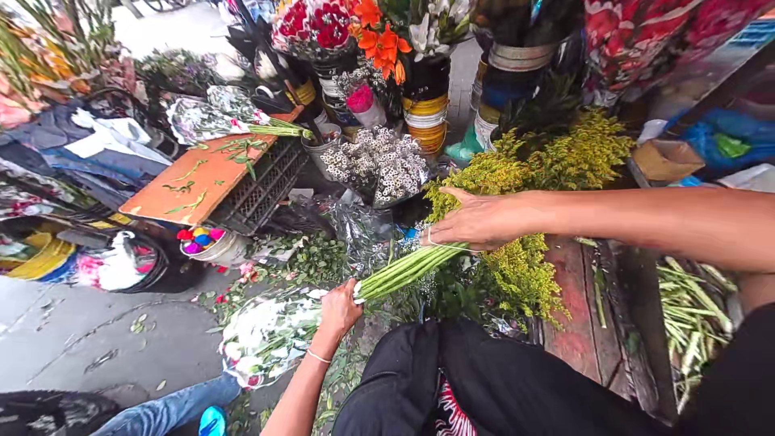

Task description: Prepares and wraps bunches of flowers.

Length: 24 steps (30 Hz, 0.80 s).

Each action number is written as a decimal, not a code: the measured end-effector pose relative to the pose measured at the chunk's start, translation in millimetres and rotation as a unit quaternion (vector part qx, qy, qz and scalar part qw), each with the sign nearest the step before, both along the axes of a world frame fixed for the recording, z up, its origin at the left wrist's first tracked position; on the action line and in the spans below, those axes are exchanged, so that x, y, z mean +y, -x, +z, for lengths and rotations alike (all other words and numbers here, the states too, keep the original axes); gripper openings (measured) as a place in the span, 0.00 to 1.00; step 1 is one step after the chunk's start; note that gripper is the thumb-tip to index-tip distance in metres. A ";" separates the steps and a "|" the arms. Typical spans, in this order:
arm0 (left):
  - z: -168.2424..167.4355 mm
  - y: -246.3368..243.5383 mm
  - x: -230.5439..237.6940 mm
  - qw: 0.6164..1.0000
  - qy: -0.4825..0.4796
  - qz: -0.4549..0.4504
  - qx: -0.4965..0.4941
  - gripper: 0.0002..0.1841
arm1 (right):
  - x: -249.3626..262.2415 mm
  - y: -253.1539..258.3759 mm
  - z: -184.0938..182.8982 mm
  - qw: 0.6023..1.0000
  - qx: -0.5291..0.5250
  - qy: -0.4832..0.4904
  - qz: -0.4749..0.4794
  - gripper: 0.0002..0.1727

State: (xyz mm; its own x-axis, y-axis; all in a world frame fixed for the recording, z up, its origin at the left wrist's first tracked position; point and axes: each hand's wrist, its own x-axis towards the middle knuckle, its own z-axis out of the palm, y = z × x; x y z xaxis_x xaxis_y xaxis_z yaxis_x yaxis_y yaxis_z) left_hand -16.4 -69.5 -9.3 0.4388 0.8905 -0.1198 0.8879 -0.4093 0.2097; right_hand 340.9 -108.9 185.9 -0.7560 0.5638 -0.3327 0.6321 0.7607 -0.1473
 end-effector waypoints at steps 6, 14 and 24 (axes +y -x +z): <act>-9.0 20.2 42.2 0.963 0.151 0.136 -0.177 0.20 | -55.9 -7.1 -49.6 0.954 0.252 -0.159 -0.039 0.24; -2.6 -33.9 5.0 0.940 0.100 -0.173 -0.276 0.22 | 1.1 -42.2 -48.2 0.408 0.788 -0.020 -0.460 0.11; 21.5 -36.0 24.6 0.872 0.368 -0.214 -0.240 0.22 | -131.5 -58.8 5.5 0.594 0.759 -0.203 -0.172 0.53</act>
State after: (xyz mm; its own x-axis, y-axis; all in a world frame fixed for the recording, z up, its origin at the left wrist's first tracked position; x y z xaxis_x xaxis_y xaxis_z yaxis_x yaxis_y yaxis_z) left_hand 19.6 -44.9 12.2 0.8698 0.3912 -0.3005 0.4234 -0.2792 0.8619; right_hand 399.7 -240.5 191.4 0.1728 0.5730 0.8012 0.1326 0.7925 -0.5953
